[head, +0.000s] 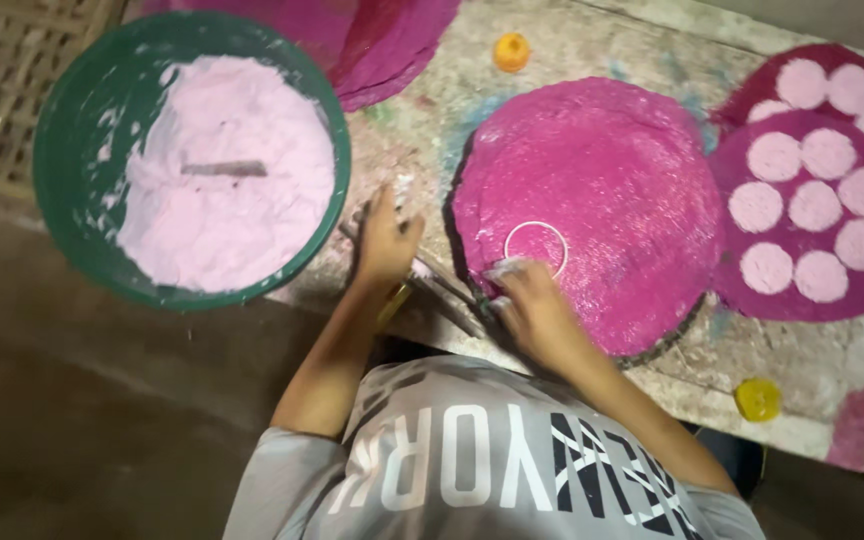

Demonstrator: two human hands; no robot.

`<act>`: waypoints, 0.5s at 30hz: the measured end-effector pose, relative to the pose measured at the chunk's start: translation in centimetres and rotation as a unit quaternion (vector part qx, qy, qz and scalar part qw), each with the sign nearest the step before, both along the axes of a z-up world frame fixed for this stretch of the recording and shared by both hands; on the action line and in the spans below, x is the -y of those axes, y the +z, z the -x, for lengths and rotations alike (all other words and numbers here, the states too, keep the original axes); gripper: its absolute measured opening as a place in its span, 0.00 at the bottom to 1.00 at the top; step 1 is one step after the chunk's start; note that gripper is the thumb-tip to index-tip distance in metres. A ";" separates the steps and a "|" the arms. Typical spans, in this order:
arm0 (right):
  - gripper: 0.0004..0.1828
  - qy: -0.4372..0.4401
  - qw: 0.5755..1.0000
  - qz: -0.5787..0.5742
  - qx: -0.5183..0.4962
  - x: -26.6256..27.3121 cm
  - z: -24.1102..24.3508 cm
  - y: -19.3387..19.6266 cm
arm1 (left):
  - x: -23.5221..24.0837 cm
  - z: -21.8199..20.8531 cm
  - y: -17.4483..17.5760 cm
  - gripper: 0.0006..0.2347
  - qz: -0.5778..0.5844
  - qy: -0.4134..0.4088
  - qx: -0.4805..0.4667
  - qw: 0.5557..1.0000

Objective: The person scoops pink dough from a green basin and presses it into a handheld metal mold. They then release the shaped dough onto a pink mat, repeating the process to form multiple round pieces.

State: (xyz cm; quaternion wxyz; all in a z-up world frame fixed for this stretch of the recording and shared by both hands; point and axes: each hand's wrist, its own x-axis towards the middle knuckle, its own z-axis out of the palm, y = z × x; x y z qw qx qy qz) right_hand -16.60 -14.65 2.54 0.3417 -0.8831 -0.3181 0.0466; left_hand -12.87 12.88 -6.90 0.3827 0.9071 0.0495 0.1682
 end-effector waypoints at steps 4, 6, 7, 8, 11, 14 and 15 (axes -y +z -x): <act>0.34 0.102 0.990 -0.074 -0.058 -6.1 2.9 -2.7 | -1.6 5.1 6.0 0.19 0.145 0.038 -0.023 0.988; 0.34 0.067 0.993 0.061 0.078 -8.1 3.6 -4.4 | -1.9 7.6 8.0 0.17 0.142 0.033 -0.013 0.989; 0.34 0.044 0.979 0.127 0.151 -9.2 3.3 -5.2 | -2.2 8.5 8.7 0.17 0.111 0.026 -0.015 0.993; 0.32 0.021 0.984 0.144 0.106 -10.1 3.0 -5.9 | -2.6 9.5 9.1 0.17 0.081 0.020 -0.018 0.996; 0.33 -0.036 0.984 0.173 -0.027 -11.1 3.0 -6.9 | -3.9 11.3 8.3 0.21 -0.059 -0.014 -0.112 0.992; 0.44 -0.043 0.984 0.145 -0.092 -10.4 3.4 -5.5 | -5.4 12.4 6.5 0.20 -0.065 -0.124 -0.325 0.935; 0.49 -0.034 0.986 0.140 -0.088 -9.8 3.6 -4.1 | -6.0 12.0 6.2 0.21 -0.018 -0.193 -0.318 0.928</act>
